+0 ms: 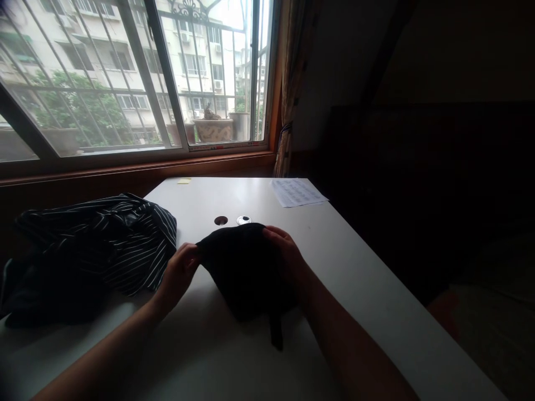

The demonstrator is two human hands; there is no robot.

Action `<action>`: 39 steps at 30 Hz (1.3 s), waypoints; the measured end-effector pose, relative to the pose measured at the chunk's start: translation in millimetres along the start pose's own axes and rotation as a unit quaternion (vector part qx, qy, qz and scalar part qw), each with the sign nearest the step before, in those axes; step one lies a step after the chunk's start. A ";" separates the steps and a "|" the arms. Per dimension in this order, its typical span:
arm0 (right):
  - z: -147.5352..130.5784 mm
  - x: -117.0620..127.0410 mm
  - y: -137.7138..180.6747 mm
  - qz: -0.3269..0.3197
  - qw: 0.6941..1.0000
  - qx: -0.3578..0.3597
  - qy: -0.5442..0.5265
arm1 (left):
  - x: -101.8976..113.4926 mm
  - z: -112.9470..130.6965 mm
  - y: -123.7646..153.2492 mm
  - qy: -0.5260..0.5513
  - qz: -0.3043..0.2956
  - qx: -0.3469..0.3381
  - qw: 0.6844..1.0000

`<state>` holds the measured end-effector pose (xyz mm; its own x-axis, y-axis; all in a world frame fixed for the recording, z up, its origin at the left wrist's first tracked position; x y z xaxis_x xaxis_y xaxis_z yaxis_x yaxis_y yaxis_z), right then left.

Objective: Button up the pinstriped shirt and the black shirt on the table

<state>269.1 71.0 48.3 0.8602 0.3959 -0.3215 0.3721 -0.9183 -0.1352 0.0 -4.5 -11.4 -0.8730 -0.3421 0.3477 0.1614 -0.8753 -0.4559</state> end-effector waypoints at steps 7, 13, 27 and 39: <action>-18.3 22.1 -0.5 0.083 0.996 0.043 0.011 | 47.0 17.9 -14.6 0.384 -0.008 0.153 0.911; -0.2 39.0 -21.0 0.077 0.991 0.011 0.106 | 57.0 -4.4 -31.6 0.297 -0.036 0.273 0.914; 10.4 115.5 -24.5 0.231 0.815 0.070 0.527 | 34.4 5.7 -10.1 -0.086 -0.251 -0.024 0.964; 50.0 33.7 -25.8 -0.158 0.780 0.205 0.570 | -11.8 21.8 21.9 -0.180 -0.334 -0.321 0.868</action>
<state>271.0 107.9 -6.0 0.5872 0.1337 0.7983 0.6859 -0.6059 -0.4031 23.9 -27.1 -7.5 -0.4544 -0.0180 0.8906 -0.7160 -0.5875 -0.3772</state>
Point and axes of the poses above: each hand's wrist, its own y-axis away from the middle knuckle, its own x-axis out of the back of the hand, z = x × y, the point moved 1 cm from there along -y, towards the middle knuckle, and after that the axes turned 3 degrees about x, right-handed, at the moved point
